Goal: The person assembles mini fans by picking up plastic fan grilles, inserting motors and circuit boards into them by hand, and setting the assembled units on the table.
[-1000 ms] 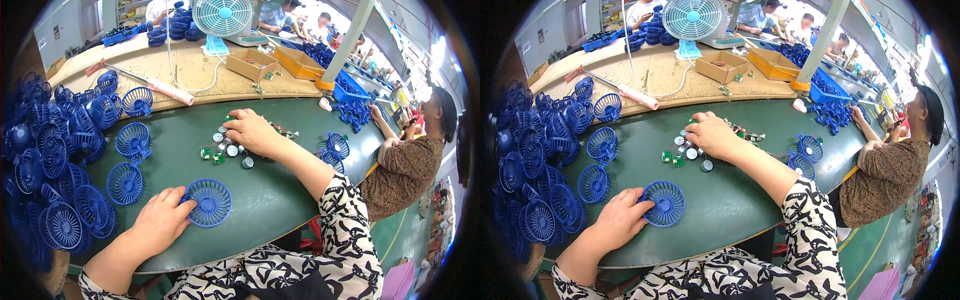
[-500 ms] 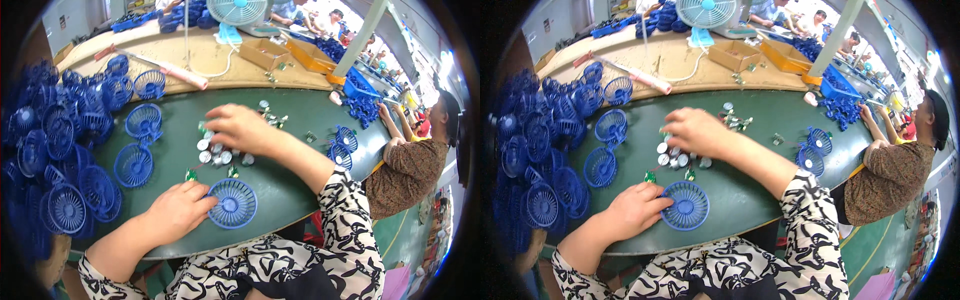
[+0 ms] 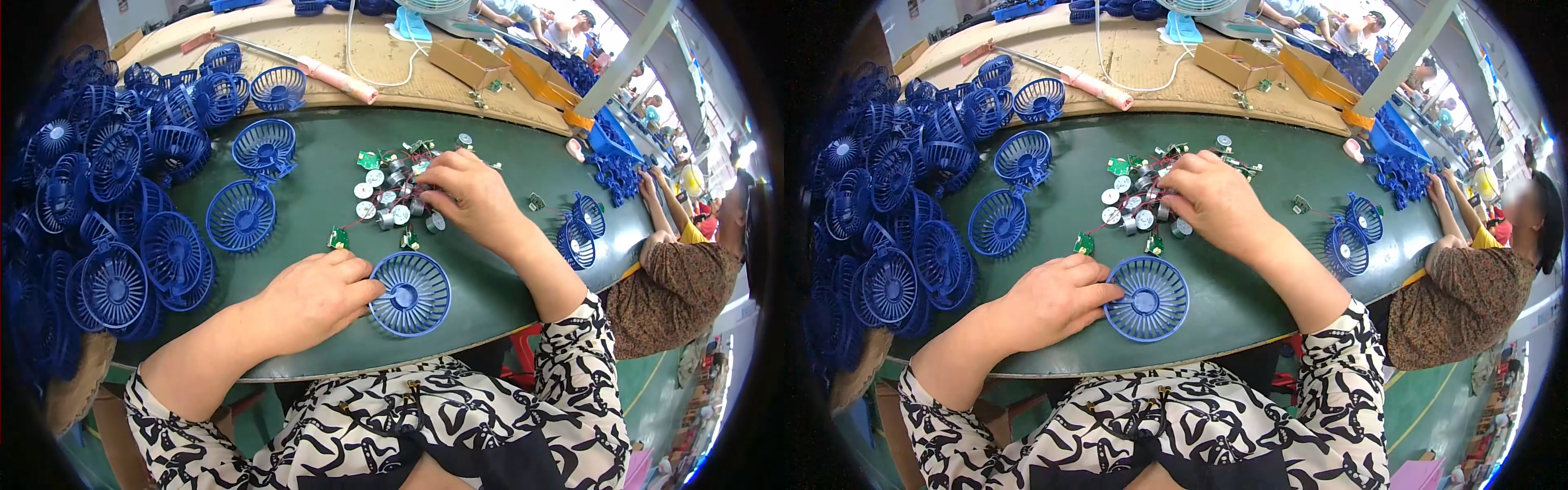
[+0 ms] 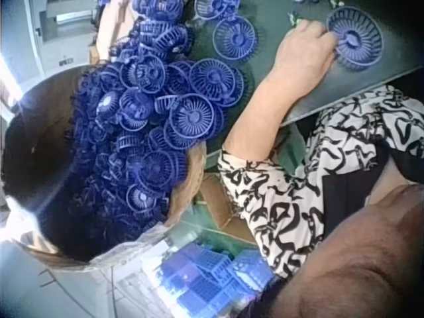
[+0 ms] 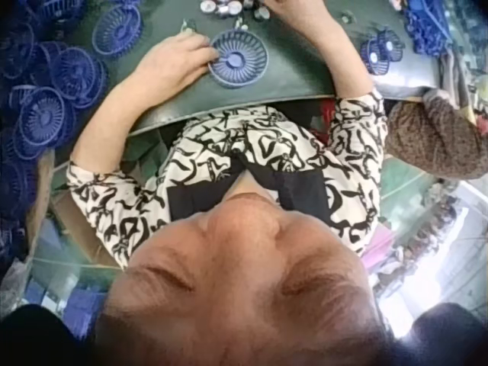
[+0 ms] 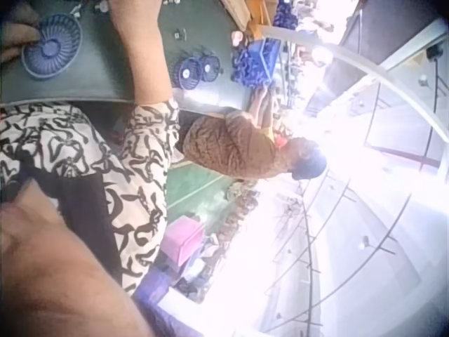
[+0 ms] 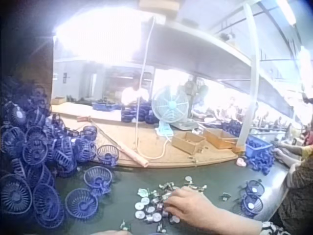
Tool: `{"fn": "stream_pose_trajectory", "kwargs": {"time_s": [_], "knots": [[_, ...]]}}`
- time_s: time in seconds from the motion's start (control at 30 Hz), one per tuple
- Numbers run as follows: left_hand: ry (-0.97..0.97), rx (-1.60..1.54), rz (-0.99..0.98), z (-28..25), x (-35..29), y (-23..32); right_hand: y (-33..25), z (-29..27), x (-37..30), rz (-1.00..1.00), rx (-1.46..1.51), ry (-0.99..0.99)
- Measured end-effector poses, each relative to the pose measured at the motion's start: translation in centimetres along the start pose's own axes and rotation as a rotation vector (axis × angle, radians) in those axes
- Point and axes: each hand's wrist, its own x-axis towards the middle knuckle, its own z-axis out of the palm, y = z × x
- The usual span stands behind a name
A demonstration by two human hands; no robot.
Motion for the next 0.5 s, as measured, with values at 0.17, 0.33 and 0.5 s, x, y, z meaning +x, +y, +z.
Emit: {"fn": "stream_pose_trajectory", "kwargs": {"time_s": [0.17, 0.33, 0.5], "knots": [[-0.026, -0.008, 0.041, 0.0, 0.0, 0.3, 0.2, 0.9, -0.4, -0.092, -0.240, -0.055], [-0.041, -0.031, 0.026, -0.1, 0.0, 0.3, 1.0, 1.7, -0.7, -0.127, -0.252, 0.038], [-0.051, -0.009, 0.016, -0.4, -0.1, 0.3, 0.3, 0.7, -0.2, 0.004, 0.131, 0.368]]}}
